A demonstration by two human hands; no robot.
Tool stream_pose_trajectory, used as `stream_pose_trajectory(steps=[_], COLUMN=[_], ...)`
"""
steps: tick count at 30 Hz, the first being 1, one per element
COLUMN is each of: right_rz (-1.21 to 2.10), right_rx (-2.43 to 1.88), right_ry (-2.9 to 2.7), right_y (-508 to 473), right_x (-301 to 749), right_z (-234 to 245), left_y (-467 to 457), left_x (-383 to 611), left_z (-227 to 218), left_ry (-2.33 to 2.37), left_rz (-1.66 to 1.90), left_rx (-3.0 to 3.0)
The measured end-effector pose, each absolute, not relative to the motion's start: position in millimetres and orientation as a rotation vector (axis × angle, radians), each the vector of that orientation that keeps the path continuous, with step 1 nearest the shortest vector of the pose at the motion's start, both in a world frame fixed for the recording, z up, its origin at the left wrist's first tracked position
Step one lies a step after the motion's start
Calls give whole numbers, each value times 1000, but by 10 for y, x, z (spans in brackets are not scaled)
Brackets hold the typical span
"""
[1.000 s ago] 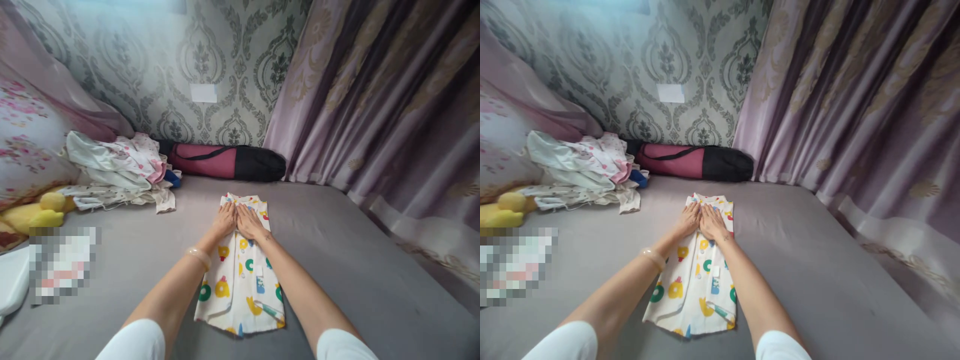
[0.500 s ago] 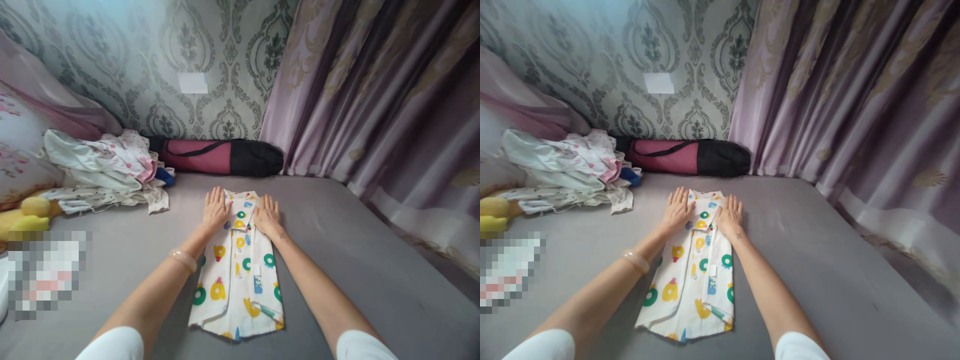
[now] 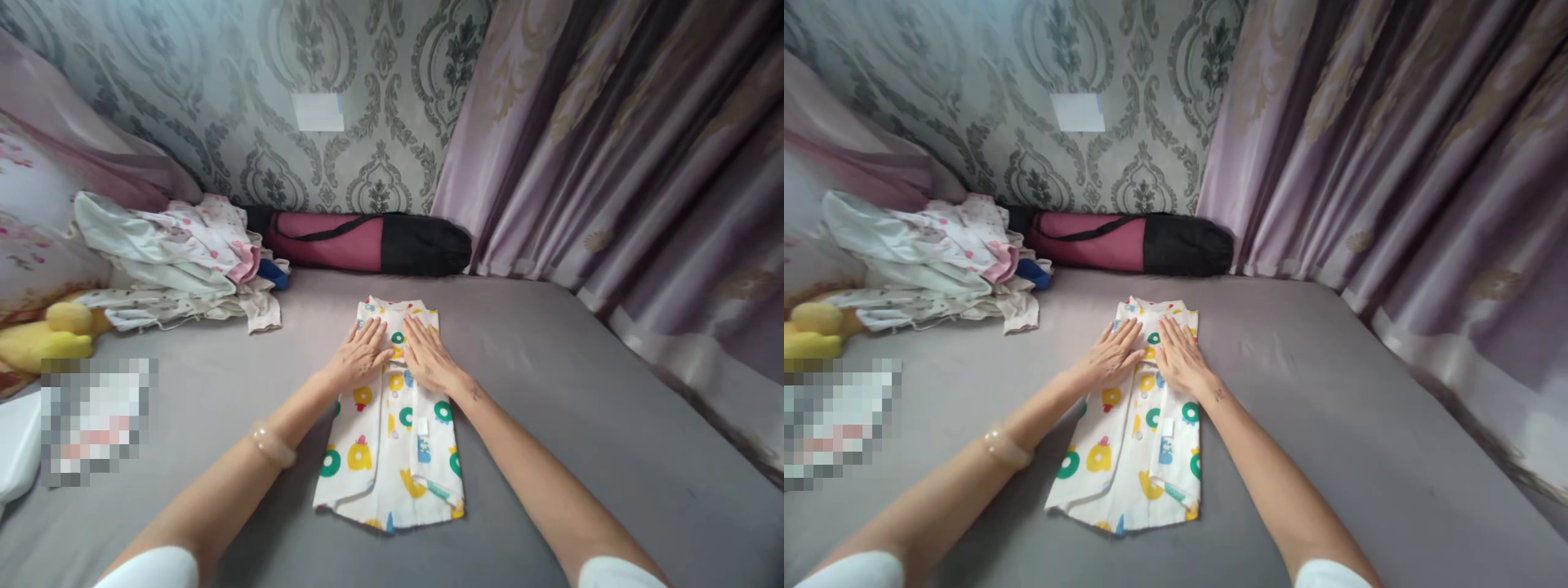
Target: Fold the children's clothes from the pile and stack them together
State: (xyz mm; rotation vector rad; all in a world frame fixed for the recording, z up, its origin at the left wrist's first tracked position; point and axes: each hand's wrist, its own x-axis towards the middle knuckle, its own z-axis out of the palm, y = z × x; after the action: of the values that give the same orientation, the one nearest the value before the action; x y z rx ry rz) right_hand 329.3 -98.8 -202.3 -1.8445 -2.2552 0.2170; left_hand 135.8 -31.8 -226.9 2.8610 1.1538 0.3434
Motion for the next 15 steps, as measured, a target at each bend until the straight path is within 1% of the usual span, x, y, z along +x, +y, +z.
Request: stream_pose_trajectory(steps=[5,7,11,15], right_rz=[324,291,116,141], right_rx=[-1891,-1929,-1894,-1908], right_ry=[-2324,-2295,-2256,-2302], right_y=[-1215,-1318,-1689,-1988], right_x=[3193,3163,3103,3024], right_z=[-2028,-1978,-1948,-2024], left_y=[-557,-641,-925,-1164], left_x=[1232,1184,1011,891], left_z=[-2252,-2184,-2136,-2174], left_ry=[1084,1114,1097,1067], left_rz=[129,130,257,120], left_rx=[2808,2800,2865,2858])
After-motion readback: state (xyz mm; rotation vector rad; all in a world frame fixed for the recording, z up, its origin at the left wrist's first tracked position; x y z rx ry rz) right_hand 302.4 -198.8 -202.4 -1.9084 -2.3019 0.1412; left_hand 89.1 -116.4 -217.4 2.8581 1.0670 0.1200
